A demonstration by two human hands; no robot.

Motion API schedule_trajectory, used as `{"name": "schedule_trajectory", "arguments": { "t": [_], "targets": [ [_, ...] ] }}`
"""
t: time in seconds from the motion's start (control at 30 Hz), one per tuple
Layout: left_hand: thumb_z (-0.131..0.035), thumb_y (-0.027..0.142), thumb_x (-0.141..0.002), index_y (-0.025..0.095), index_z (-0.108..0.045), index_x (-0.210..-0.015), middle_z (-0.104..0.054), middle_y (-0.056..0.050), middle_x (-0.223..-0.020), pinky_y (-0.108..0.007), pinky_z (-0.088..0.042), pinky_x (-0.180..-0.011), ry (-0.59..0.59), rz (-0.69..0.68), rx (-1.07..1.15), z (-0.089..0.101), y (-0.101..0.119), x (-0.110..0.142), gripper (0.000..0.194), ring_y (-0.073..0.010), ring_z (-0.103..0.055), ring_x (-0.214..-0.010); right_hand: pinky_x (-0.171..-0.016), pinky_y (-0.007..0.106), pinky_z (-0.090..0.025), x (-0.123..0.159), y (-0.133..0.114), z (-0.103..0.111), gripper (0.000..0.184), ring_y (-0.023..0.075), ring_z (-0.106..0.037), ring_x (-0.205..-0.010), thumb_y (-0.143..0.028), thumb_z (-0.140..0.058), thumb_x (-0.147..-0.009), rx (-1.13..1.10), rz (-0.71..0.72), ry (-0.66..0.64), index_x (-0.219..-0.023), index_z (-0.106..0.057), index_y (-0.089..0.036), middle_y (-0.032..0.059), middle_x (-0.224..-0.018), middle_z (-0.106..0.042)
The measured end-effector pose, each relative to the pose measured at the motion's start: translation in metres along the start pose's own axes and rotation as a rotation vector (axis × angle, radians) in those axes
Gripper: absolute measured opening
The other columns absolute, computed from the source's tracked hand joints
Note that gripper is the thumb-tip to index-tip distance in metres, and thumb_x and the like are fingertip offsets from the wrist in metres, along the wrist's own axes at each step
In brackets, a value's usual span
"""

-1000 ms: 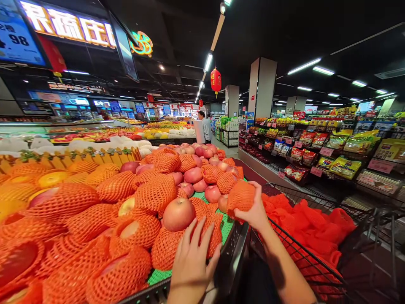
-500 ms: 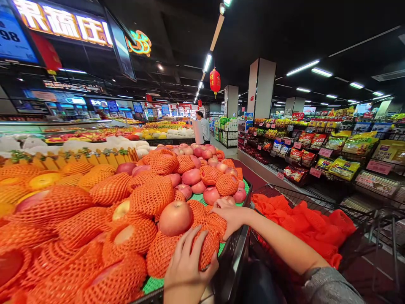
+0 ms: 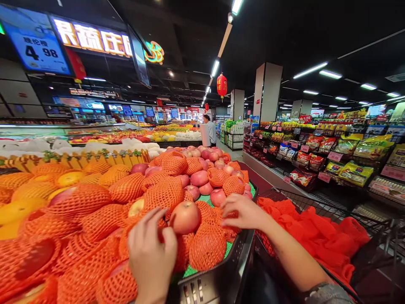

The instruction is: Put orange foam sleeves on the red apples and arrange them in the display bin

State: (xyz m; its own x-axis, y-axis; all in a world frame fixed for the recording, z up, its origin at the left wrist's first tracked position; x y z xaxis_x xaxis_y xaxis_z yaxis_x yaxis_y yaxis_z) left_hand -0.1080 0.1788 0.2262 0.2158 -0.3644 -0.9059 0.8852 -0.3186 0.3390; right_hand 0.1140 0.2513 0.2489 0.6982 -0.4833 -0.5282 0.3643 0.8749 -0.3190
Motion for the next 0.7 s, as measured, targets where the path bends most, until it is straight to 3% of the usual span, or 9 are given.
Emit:
{"name": "schedule_trajectory", "arguments": {
  "t": [0.1, 0.17, 0.27, 0.37, 0.47, 0.53, 0.6, 0.7],
  "targets": [
    [-0.049, 0.024, -0.096, 0.002, -0.051, -0.149, -0.044, -0.038, -0.148, -0.077, -0.043, -0.101, -0.079, 0.239, -0.192, -0.005, -0.028, -0.026, 0.057, -0.0614, -0.043, -0.135, -0.092, 0.039, -0.055, -0.025, -0.024, -0.011, 0.011, 0.0224, -0.068, -0.096, -0.027, -0.074, -0.089, -0.028, -0.007, 0.328, -0.097, -0.078, -0.02, 0.007, -0.102, -0.076],
    [-0.051, 0.028, -0.097, 0.005, -0.056, -0.146, -0.04, -0.038, -0.151, -0.079, -0.044, -0.098, -0.145, 0.285, -0.201, -0.012, -0.041, -0.034, 0.055, -0.0645, -0.038, -0.137, -0.092, 0.039, -0.055, -0.034, -0.04, -0.021, 0.014, 0.0226, -0.068, -0.098, -0.024, -0.074, -0.087, -0.062, 0.007, 0.414, -0.101, -0.077, -0.021, 0.007, -0.106, -0.076],
    [-0.045, 0.028, -0.1, 0.001, -0.073, -0.12, -0.06, -0.033, -0.135, -0.072, -0.044, -0.107, -0.046, 0.286, -0.175, -0.006, -0.048, -0.036, 0.044, -0.0529, -0.052, -0.132, -0.091, 0.038, -0.056, -0.034, -0.059, -0.027, 0.02, 0.0231, -0.069, -0.1, -0.018, -0.073, -0.084, -0.112, 0.018, 0.511, -0.104, -0.076, -0.02, 0.008, -0.108, -0.076],
    [-0.049, 0.021, -0.096, 0.004, -0.071, -0.121, -0.07, -0.025, -0.121, -0.059, -0.053, -0.101, 0.196, 0.288, -0.221, 0.017, -0.038, -0.028, 0.038, -0.0432, -0.066, -0.118, -0.084, 0.034, -0.058, -0.022, -0.081, -0.036, 0.008, 0.0204, -0.071, -0.091, -0.019, -0.07, -0.089, -0.141, 0.069, 0.607, -0.095, -0.075, -0.02, 0.0065, -0.096, -0.076],
    [-0.056, 0.013, -0.088, 0.008, -0.076, -0.103, -0.074, -0.017, -0.095, -0.044, -0.058, -0.074, 0.392, 0.087, -0.204, 0.041, -0.011, -0.014, 0.025, -0.0331, -0.073, -0.085, -0.07, 0.027, -0.059, -0.006, -0.108, -0.062, 0.017, 0.0165, -0.068, -0.078, -0.021, -0.059, -0.096, -0.095, 0.245, 0.606, -0.105, -0.074, -0.021, 0.0046, -0.09, -0.076],
    [-0.059, 0.009, -0.086, 0.011, -0.075, -0.095, -0.073, -0.012, -0.089, -0.035, -0.055, -0.07, 0.382, -0.096, -0.121, 0.049, 0.009, -0.004, 0.018, -0.0248, -0.07, -0.078, -0.072, 0.027, -0.06, 0.009, -0.117, -0.081, 0.035, 0.0171, -0.069, -0.082, -0.014, -0.054, -0.094, -0.04, 0.282, 0.705, -0.127, -0.066, -0.019, 0.0067, -0.099, -0.077],
    [-0.062, 0.006, -0.088, 0.011, -0.073, -0.102, -0.072, -0.011, -0.098, -0.028, -0.052, -0.074, 0.27, -0.231, -0.042, 0.049, 0.024, 0.009, 0.018, -0.0187, -0.069, -0.084, -0.079, 0.031, -0.061, 0.025, -0.111, -0.093, 0.043, 0.019, -0.07, -0.088, -0.009, -0.053, -0.091, -0.077, 0.181, 0.869, -0.132, -0.06, -0.019, 0.0084, -0.103, -0.076],
    [-0.06, 0.004, -0.093, 0.01, -0.069, -0.111, -0.07, -0.012, -0.106, -0.023, -0.049, -0.078, 0.108, -0.393, -0.002, 0.04, 0.043, 0.035, 0.021, -0.0148, -0.066, -0.091, -0.079, 0.036, -0.061, 0.039, -0.079, -0.104, 0.02, 0.0211, -0.07, -0.084, -0.018, -0.059, -0.091, -0.361, -0.109, 0.905, -0.109, -0.068, -0.021, 0.0074, -0.093, -0.074]
  ]
}}
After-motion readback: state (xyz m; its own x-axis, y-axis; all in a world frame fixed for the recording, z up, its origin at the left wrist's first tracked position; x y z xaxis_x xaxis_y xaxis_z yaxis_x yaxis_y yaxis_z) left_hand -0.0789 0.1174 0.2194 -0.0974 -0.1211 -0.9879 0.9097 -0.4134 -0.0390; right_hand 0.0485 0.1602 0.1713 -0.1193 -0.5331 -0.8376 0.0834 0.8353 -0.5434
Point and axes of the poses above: each hand's wrist, its own x-axis away from the middle knuckle, its own z-axis out of the back of the hand, y = z × x, the point moved 4 cm from there along -x, towards the middle knuckle
